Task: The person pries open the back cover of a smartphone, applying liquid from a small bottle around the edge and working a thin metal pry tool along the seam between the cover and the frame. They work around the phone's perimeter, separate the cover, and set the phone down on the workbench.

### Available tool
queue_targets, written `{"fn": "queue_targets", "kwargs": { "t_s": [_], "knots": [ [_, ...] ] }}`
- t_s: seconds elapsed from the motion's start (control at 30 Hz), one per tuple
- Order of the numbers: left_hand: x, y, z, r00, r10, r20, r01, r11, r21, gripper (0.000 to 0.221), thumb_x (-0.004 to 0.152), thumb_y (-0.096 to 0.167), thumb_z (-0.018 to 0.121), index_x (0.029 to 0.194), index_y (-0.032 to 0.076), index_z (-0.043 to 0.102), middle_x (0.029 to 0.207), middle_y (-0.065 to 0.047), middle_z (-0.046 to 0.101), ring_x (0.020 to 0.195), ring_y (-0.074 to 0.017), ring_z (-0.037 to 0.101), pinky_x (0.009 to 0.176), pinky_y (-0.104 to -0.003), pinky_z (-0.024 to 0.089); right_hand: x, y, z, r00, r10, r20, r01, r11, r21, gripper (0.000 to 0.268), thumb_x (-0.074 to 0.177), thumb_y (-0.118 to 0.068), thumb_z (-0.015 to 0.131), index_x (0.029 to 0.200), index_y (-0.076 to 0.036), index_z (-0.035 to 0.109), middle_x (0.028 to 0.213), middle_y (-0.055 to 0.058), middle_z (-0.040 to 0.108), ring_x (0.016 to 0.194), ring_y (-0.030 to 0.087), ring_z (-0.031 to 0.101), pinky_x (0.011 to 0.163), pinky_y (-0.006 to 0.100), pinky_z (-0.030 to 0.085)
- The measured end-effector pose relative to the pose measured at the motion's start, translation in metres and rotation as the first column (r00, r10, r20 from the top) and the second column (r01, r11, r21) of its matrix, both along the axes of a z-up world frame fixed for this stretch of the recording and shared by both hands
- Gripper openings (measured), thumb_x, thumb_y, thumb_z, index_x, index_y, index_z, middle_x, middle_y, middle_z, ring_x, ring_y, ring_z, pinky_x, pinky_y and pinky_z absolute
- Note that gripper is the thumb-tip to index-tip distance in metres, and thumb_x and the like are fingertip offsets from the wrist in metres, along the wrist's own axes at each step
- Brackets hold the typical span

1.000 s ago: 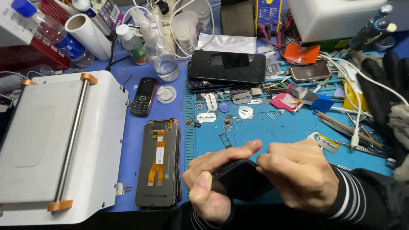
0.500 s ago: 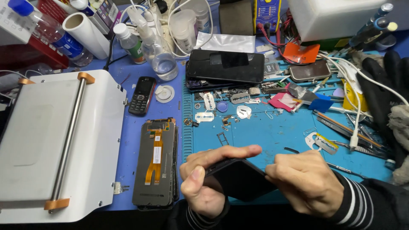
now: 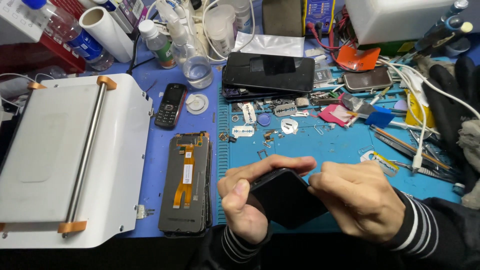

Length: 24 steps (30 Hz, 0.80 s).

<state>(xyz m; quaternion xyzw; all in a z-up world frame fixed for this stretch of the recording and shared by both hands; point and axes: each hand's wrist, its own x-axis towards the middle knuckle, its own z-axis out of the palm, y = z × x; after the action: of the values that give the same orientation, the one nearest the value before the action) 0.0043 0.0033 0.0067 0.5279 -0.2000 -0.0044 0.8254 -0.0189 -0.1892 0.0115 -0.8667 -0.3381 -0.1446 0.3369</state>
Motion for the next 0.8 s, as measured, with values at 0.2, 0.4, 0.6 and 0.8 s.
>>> {"fn": "queue_targets", "kwargs": {
  "t_s": [0.2,0.4,0.6,0.8],
  "knots": [
    [-0.005,-0.004,-0.003,0.996,0.065,0.065,-0.068,0.997,0.037,0.069,0.090,0.046,0.030,0.105,-0.005,0.074,0.106,-0.024,0.078,0.089,-0.0258,0.076,0.073,-0.026,0.055,0.009,0.008,0.022,1.000,-0.004,0.004,0.004,1.000,0.004,0.015,0.100,-0.011,0.050,0.088,-0.011,0.059,0.069,0.002,0.052,0.049,0.024,0.044,0.045,0.033,0.034],
    [-0.005,-0.001,-0.007,0.996,0.079,0.044,-0.079,0.997,0.004,0.065,0.091,0.043,0.031,0.105,-0.006,0.072,0.114,-0.027,0.075,0.102,-0.0316,0.076,0.085,-0.030,0.058,0.015,0.014,0.026,0.999,0.023,0.034,-0.023,1.000,0.000,0.013,0.100,-0.010,0.052,0.089,-0.009,0.059,0.071,0.005,0.052,0.050,0.026,0.046,0.046,0.034,0.035],
    [-0.007,-0.003,-0.008,0.996,-0.092,-0.002,0.091,0.991,-0.099,0.062,0.094,0.042,0.034,0.111,-0.007,0.069,0.124,-0.031,0.069,0.118,-0.0397,0.072,0.104,-0.037,0.059,0.006,0.004,0.026,0.999,-0.026,0.040,0.028,0.999,-0.036,0.008,0.098,-0.006,0.053,0.092,-0.006,0.058,0.068,0.006,0.046,0.049,0.027,0.040,0.048,0.036,0.034],
    [-0.003,-0.004,0.001,0.998,-0.036,-0.053,0.036,0.999,-0.003,0.067,0.090,0.046,0.031,0.106,-0.006,0.070,0.116,-0.031,0.073,0.091,-0.0273,0.073,0.074,-0.024,0.052,0.003,-0.008,0.015,0.999,-0.053,0.000,0.052,0.987,-0.153,0.013,0.098,-0.008,0.052,0.090,-0.012,0.061,0.070,0.001,0.051,0.047,0.024,0.039,0.042,0.034,0.029]
  ]
}}
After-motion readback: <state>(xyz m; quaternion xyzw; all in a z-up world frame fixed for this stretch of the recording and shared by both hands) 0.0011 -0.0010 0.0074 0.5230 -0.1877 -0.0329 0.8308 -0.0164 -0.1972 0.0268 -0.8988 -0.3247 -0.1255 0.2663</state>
